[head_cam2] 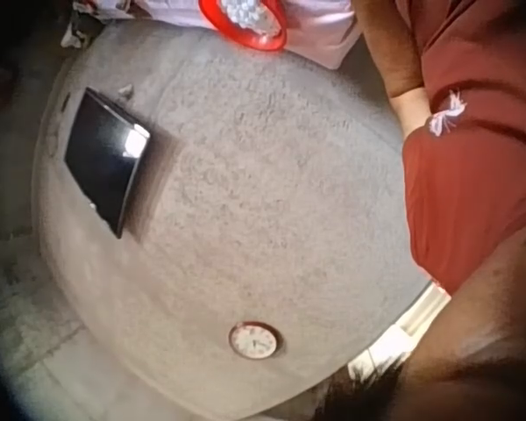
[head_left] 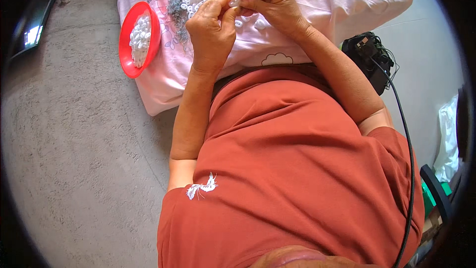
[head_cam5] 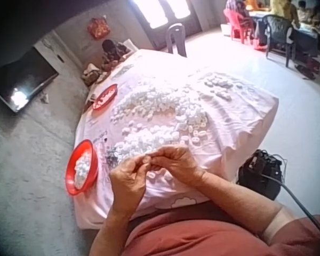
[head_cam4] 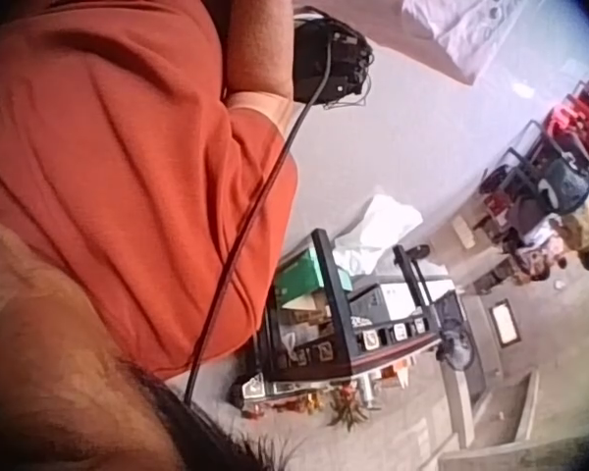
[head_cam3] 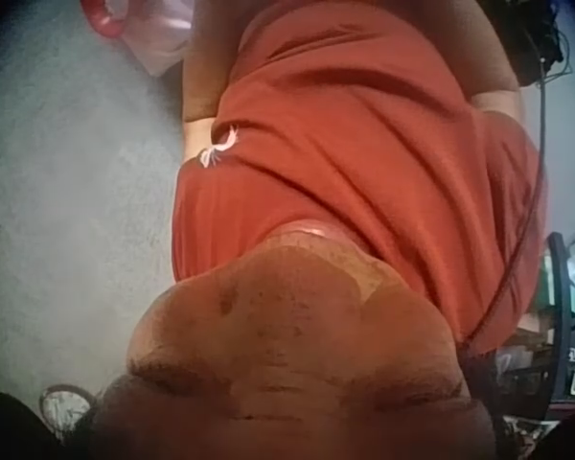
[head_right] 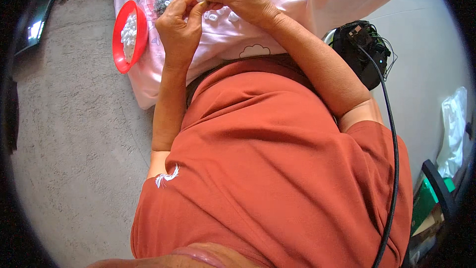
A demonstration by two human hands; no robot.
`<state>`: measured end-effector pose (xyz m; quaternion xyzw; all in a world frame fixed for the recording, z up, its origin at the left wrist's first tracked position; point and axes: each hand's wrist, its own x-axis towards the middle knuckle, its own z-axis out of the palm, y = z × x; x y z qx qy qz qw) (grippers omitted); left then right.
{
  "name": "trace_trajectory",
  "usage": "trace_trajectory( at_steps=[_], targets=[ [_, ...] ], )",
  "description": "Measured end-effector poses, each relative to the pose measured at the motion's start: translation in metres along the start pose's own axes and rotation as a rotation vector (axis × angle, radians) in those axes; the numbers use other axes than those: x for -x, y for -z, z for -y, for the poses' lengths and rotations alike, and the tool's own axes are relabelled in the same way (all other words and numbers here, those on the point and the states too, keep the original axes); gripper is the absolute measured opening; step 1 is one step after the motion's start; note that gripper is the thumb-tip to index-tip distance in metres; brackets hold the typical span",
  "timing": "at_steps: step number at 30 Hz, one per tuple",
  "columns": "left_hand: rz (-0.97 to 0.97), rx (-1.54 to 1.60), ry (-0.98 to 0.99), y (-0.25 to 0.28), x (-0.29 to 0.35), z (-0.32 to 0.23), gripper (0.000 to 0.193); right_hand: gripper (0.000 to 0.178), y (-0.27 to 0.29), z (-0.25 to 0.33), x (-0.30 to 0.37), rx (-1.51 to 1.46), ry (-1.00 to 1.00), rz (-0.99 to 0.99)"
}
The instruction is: The person assembles plastic curtain gliders by inserting small metal pins into plastic pieces by hand and placing the assembled parts into a bowl.
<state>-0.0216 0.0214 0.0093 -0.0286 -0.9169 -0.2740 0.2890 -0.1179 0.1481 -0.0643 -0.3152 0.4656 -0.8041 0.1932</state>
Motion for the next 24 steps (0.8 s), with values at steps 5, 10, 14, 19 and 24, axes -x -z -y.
trace_trajectory(
  at_steps=[5,10,14,19,24],
  targets=[
    [-0.016,-0.003,-0.036,-0.003,0.0,-0.001,0.016,0.019,0.003,-0.007,0.0,-0.017,0.033,-0.007],
    [-0.051,-0.035,-0.096,-0.005,0.0,0.002,0.015,0.018,0.0,-0.003,0.0,-0.012,0.083,-0.015],
    [-0.027,-0.021,-0.064,-0.003,0.0,0.005,0.014,0.017,-0.001,-0.003,0.0,-0.016,0.062,-0.016],
    [-0.05,0.105,0.075,-0.005,0.004,0.008,0.013,0.019,-0.002,-0.006,-0.004,0.03,0.035,-0.004],
    [-0.013,0.062,0.198,0.001,0.008,0.019,0.017,0.025,0.0,-0.001,-0.002,0.004,-0.075,0.016]
  ],
)
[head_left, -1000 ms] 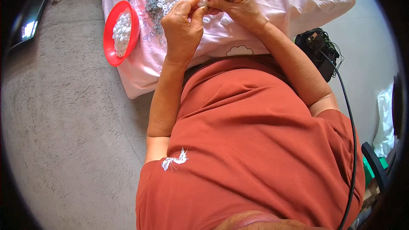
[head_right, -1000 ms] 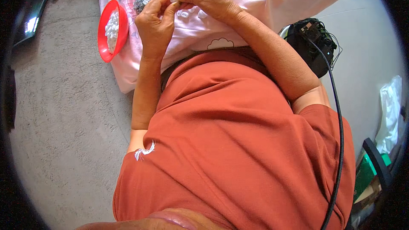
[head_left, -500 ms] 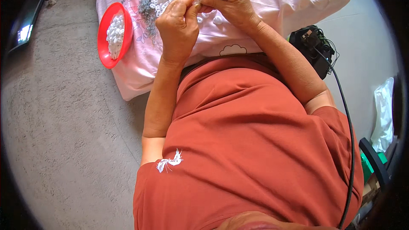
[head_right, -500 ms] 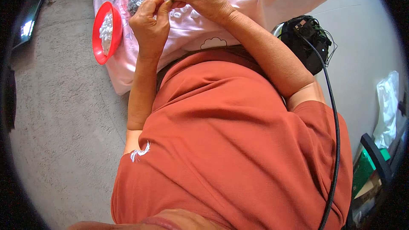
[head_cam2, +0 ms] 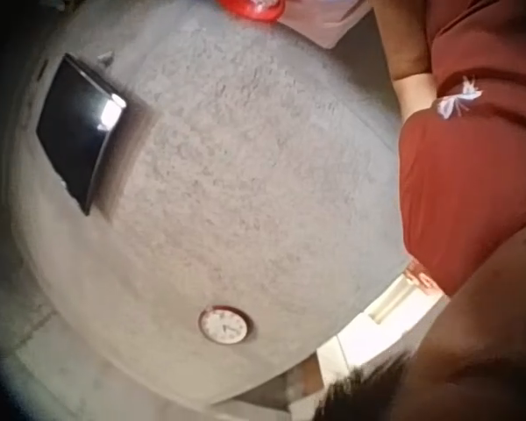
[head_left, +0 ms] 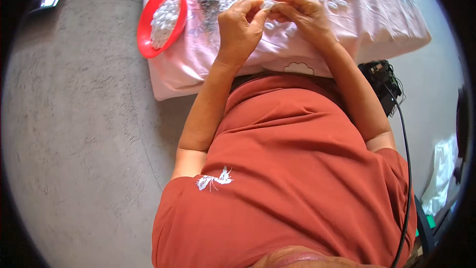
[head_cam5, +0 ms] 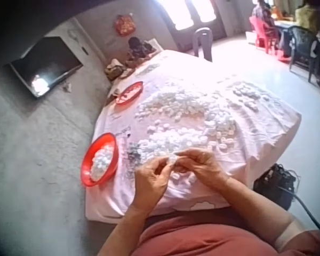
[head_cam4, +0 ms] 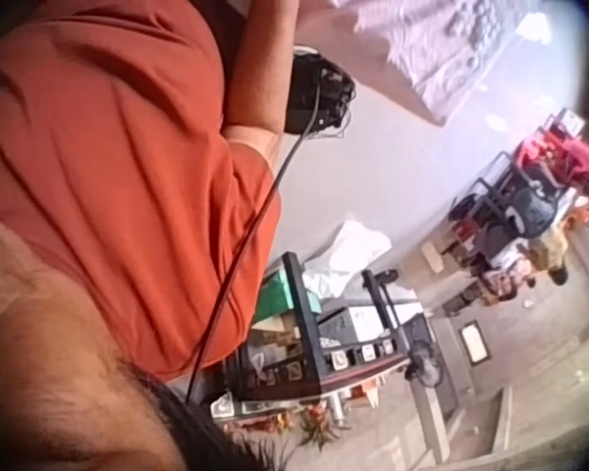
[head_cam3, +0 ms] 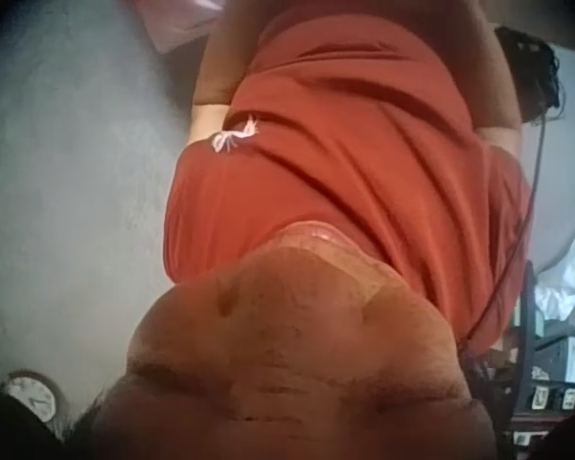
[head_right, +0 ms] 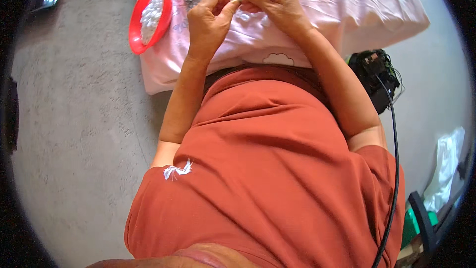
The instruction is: The person assembles plastic curtain gliders by inserting small metal pins into plastic pieces by hand and placing the assembled parts into a bowl.
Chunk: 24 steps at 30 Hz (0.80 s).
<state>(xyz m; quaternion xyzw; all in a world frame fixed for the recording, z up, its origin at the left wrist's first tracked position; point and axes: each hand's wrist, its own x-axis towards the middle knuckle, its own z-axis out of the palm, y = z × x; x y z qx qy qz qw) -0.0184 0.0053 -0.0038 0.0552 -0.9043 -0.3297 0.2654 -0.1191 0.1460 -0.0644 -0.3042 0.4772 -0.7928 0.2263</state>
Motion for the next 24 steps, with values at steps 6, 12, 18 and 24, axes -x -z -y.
trace_trajectory(
  at_steps=[6,12,18,24],
  targets=[
    [-0.2,-0.138,0.148,0.052,-0.005,0.07,0.018,0.026,0.004,-0.003,-0.001,-0.007,-0.03,0.003],
    [-0.503,-0.322,0.071,0.128,-0.017,0.128,0.022,0.026,-0.002,0.002,-0.003,0.027,-0.036,-0.007],
    [-0.364,-0.311,0.022,0.089,-0.002,0.091,0.014,0.025,0.002,0.0,-0.002,0.055,-0.005,-0.018],
    [-0.088,-0.197,0.12,0.041,0.021,0.077,0.009,0.024,-0.001,0.002,-0.001,0.043,0.012,-0.08]
  ],
)
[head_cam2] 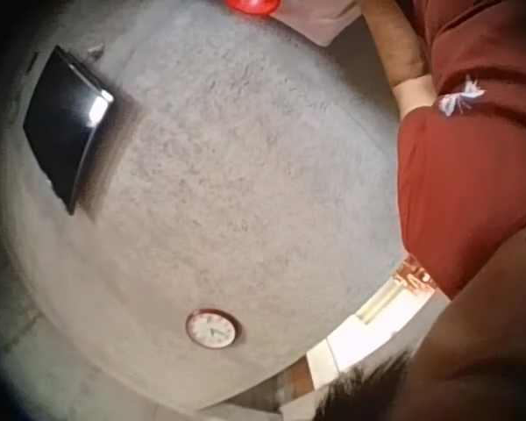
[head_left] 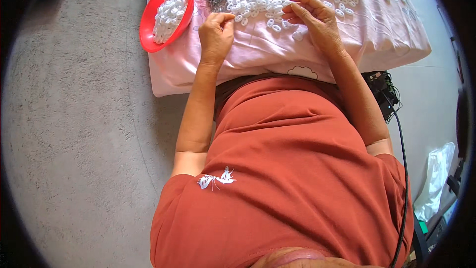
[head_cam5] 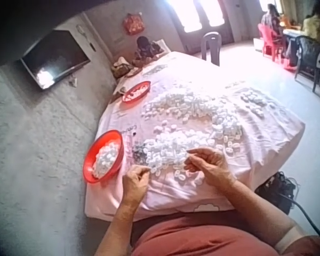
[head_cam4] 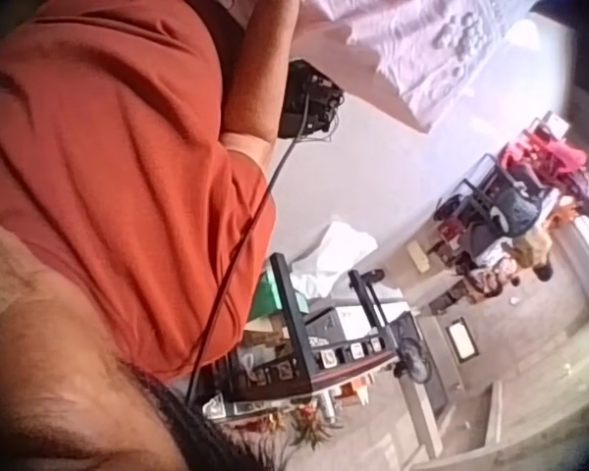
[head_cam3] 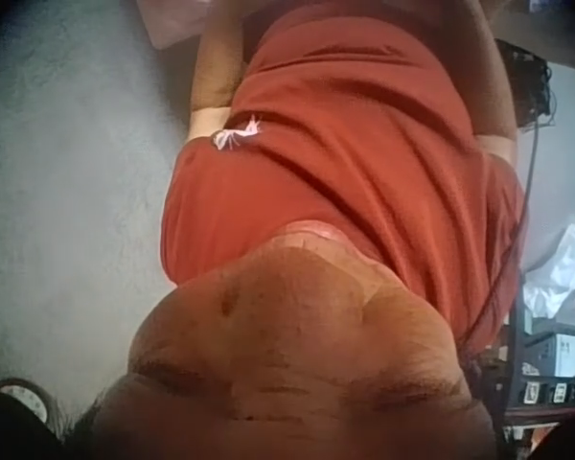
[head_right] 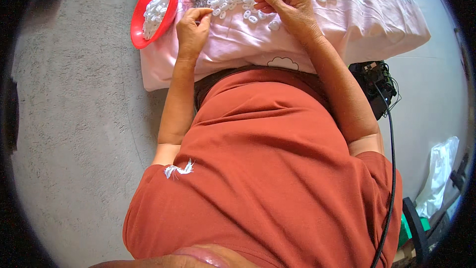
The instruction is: The person assembles plastic curtain gliders by inserting small metal pins into plastic pieces by hand and placing the assembled parts into a bowl.
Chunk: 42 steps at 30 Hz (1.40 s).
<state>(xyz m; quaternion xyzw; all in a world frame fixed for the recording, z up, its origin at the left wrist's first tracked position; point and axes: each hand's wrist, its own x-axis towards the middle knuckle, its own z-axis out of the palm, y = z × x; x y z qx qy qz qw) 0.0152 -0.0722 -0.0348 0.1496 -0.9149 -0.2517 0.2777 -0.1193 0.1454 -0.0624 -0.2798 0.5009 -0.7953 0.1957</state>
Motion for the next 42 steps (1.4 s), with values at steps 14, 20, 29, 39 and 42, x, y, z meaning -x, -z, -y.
trace_trajectory(
  at_steps=[14,20,29,39,42],
  targets=[
    [0.042,-0.1,-0.036,-0.013,0.003,-0.003,0.013,0.023,0.002,-0.001,-0.001,0.046,0.002,0.011],
    [0.053,0.033,-0.026,-0.011,0.01,-0.032,0.015,0.022,0.003,-0.006,-0.003,0.053,-0.01,0.028],
    [0.069,0.104,-0.195,-0.018,0.008,-0.076,0.015,0.021,-0.005,-0.003,0.001,0.162,-0.087,0.183],
    [0.143,0.187,-0.097,-0.023,0.004,-0.079,0.016,0.017,0.003,-0.006,-0.003,0.055,-0.041,0.034],
    [0.138,0.071,-0.151,-0.026,-0.003,-0.063,0.015,0.009,0.003,0.001,-0.003,-0.138,-0.027,-0.105]
  ],
)
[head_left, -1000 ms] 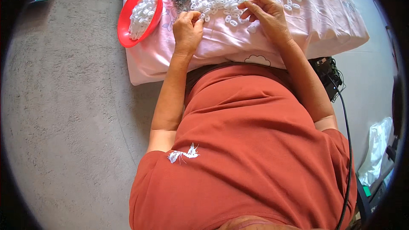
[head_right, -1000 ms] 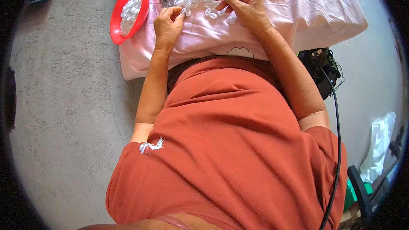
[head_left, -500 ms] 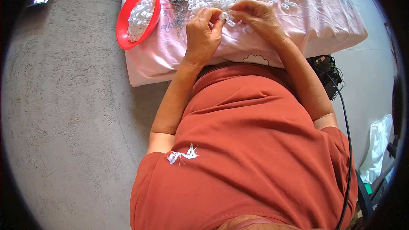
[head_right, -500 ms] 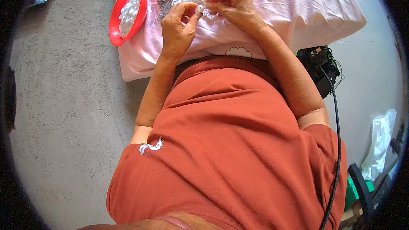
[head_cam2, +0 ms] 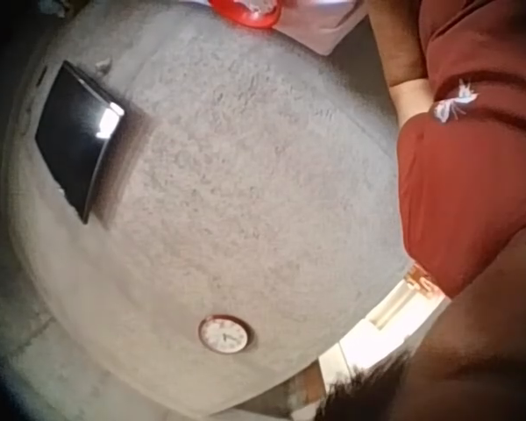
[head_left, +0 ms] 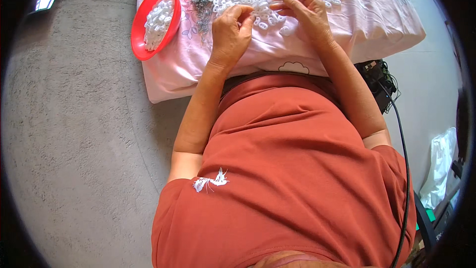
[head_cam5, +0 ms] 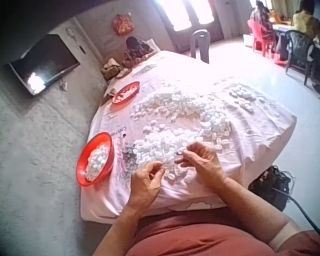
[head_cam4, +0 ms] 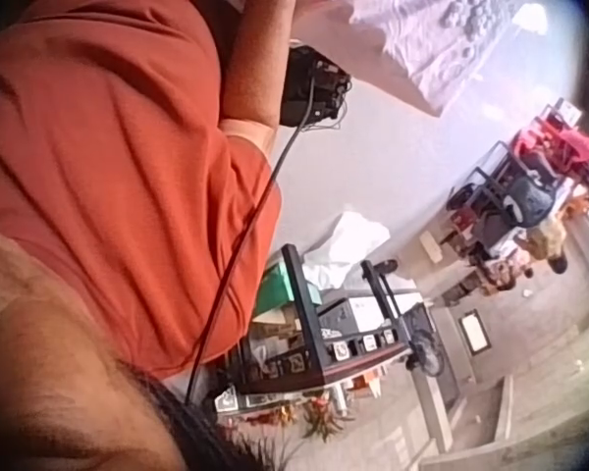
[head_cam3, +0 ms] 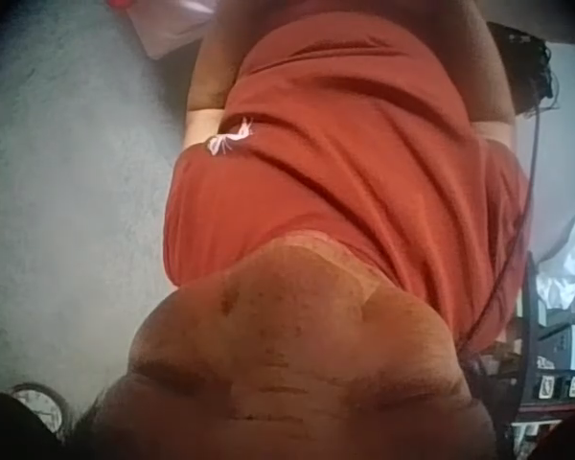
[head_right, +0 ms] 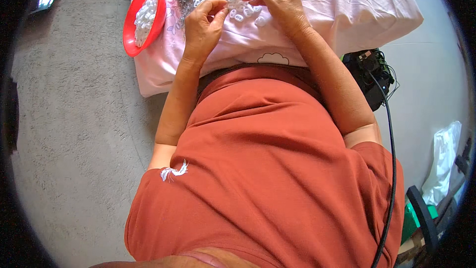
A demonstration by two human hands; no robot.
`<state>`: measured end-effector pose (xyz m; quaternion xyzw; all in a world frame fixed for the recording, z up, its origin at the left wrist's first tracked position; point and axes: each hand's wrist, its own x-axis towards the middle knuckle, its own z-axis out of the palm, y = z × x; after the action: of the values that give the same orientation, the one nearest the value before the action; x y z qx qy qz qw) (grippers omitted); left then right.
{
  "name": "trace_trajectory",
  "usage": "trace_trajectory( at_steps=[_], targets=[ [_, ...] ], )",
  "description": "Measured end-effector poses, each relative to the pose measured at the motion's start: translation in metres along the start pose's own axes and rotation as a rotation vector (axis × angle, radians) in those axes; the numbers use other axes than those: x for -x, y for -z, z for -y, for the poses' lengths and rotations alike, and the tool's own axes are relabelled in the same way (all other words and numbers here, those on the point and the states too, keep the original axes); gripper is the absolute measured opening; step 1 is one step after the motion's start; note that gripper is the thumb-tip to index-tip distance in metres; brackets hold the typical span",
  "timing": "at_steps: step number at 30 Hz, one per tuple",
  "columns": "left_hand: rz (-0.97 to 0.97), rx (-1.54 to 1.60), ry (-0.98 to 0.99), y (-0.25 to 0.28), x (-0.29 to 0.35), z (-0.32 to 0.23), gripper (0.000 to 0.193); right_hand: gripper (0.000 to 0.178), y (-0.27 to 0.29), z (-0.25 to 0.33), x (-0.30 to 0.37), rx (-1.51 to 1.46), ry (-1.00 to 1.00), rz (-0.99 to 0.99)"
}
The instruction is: The person assembles plastic curtain gliders by inserting small metal pins into plastic pieces by hand and placing the assembled parts into a bowl.
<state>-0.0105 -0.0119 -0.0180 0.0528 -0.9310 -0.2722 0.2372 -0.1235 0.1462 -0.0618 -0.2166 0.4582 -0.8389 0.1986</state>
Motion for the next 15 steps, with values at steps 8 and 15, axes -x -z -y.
trace_trajectory(
  at_steps=[8,15],
  targets=[
    [-0.003,-0.074,-0.088,-0.016,-0.01,0.012,0.011,0.005,0.014,-0.015,-0.003,-0.018,0.098,-0.143],
    [0.046,-0.106,-0.127,-0.028,-0.018,0.005,0.014,0.008,0.008,-0.012,-0.002,-0.018,0.184,-0.225]
  ],
)
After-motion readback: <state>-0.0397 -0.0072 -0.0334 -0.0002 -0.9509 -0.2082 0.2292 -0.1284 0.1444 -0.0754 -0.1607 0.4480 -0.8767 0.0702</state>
